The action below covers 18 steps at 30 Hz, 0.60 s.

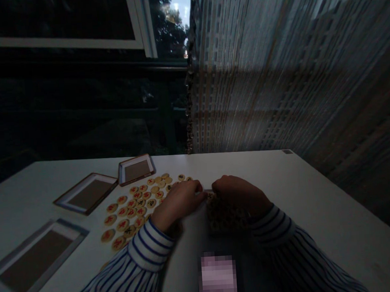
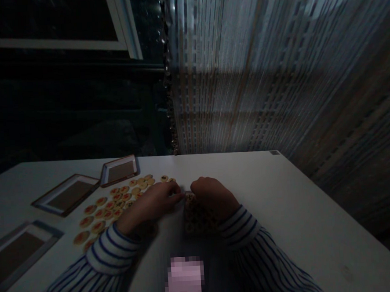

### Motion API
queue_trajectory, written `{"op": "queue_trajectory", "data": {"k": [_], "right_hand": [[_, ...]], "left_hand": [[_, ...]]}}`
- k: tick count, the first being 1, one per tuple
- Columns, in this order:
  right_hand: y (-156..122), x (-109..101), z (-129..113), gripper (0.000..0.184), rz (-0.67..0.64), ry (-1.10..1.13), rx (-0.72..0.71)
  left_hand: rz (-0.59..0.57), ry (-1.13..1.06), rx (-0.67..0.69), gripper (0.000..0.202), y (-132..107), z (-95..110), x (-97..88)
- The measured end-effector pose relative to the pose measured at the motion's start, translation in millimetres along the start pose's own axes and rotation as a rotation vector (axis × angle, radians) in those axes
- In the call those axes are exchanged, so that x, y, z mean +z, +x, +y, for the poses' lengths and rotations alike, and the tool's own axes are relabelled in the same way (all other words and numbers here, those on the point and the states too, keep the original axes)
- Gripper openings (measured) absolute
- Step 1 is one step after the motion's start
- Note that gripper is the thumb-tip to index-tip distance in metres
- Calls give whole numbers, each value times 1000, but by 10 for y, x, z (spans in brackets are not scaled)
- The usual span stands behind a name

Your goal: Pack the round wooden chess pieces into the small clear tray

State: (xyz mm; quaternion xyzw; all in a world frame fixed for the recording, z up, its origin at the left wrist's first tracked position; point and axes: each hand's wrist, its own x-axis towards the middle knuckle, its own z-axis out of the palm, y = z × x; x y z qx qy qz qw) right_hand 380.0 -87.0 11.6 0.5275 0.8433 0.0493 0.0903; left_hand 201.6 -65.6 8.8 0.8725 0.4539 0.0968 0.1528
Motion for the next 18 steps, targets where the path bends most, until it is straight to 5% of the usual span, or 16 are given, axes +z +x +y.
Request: {"op": "queue_trajectory", "data": {"k": [18], "right_hand": [[5, 57, -10, 18, 32, -7, 20]], "left_hand": [[6, 9, -8, 32, -3, 2, -8]]}}
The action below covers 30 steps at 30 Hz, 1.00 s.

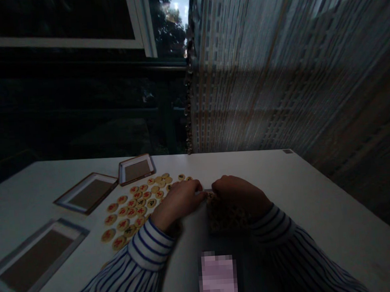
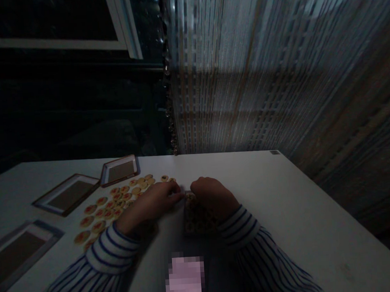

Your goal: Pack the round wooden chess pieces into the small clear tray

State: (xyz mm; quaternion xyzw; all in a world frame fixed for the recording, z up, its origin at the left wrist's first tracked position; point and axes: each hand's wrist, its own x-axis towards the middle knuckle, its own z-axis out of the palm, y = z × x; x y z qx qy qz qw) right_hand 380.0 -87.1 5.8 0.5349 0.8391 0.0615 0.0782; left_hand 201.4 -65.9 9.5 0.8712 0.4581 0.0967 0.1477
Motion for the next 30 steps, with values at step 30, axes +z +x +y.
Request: {"op": "queue_trajectory", "data": {"k": [30], "right_hand": [[-41, -341, 126, 26, 47, 19, 122]], "left_hand": [[60, -131, -56, 31, 3, -184, -258]]}}
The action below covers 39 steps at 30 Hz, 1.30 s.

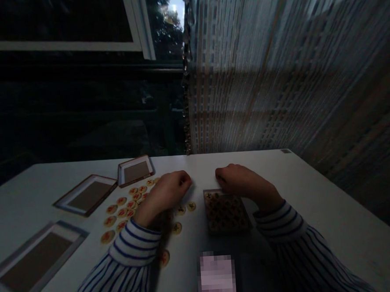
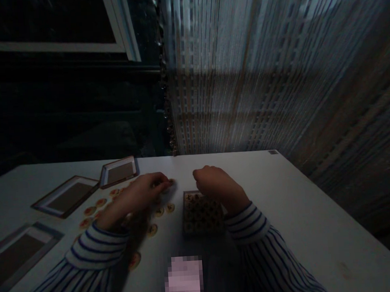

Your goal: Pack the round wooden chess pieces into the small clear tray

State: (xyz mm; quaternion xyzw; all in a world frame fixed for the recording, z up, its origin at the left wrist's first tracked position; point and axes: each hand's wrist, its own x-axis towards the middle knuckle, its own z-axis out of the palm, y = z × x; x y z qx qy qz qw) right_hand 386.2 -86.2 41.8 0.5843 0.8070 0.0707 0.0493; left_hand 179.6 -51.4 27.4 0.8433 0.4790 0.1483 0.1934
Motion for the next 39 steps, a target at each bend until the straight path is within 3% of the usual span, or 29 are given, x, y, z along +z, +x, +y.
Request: {"op": "queue_trajectory", "data": {"k": [9, 21, 31, 39], "right_hand": [[-13, -173, -40, 32, 53, 20, 33], [10, -136, -23, 31, 83, 40, 36], [55, -112, -84, 32, 66, 45, 36], [52, -124, -112, 32, 56, 48, 25]], "left_hand": [[124, -51, -55, 31, -29, -130, -249], [164, 26, -67, 32, 5, -212, -264], [82, 412, -137, 26, 27, -270, -39], [77, 457, -74, 22, 42, -313, 91]]}}
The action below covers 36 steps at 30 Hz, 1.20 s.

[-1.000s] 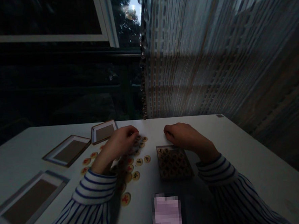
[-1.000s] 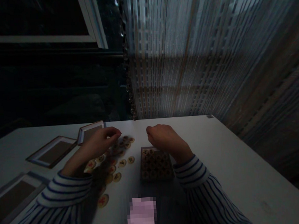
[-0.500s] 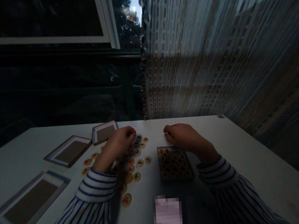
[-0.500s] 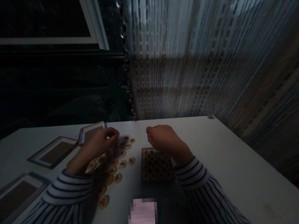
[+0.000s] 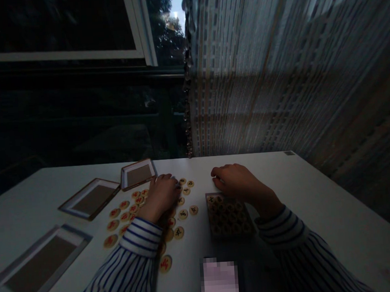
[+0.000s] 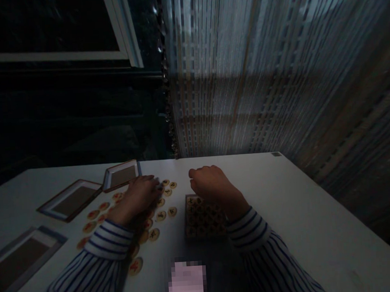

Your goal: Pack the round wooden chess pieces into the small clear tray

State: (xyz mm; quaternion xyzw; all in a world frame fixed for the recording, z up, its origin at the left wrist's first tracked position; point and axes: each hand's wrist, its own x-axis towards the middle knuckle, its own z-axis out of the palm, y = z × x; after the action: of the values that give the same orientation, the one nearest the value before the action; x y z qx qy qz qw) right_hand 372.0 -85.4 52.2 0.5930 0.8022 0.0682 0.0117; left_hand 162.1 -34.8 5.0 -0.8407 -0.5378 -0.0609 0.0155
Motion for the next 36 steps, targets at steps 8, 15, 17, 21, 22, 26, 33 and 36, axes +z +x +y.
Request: {"op": "queue_trajectory", "data": {"k": [8, 15, 17, 21, 22, 26, 33, 36], "right_hand": [[6, 20, 8, 31, 10, -7, -11], [14, 42, 9, 29, 26, -13, -27], [18, 51, 14, 30, 33, -16, -25], [18, 55, 20, 29, 42, -16, -34], [15, 53, 20, 29, 45, -14, -34], [4, 36, 11, 29, 44, -6, -25], [-14, 22, -3, 28, 71, -2, -32], [-31, -7, -9, 28, 90, 24, -46]], "left_hand": [[43, -1, 29, 24, 4, -12, 151], [45, -17, 35, 24, 14, -23, 189], [67, -13, 44, 24, 12, -19, 182], [114, -13, 37, 25, 22, 2, 132], [126, -17, 36, 25, 29, 6, 115], [171, -60, 35, 20, 66, 13, 51], [209, -344, 25, 25, 68, 91, -45], [210, -533, 36, 25, 45, 144, -91]]}}
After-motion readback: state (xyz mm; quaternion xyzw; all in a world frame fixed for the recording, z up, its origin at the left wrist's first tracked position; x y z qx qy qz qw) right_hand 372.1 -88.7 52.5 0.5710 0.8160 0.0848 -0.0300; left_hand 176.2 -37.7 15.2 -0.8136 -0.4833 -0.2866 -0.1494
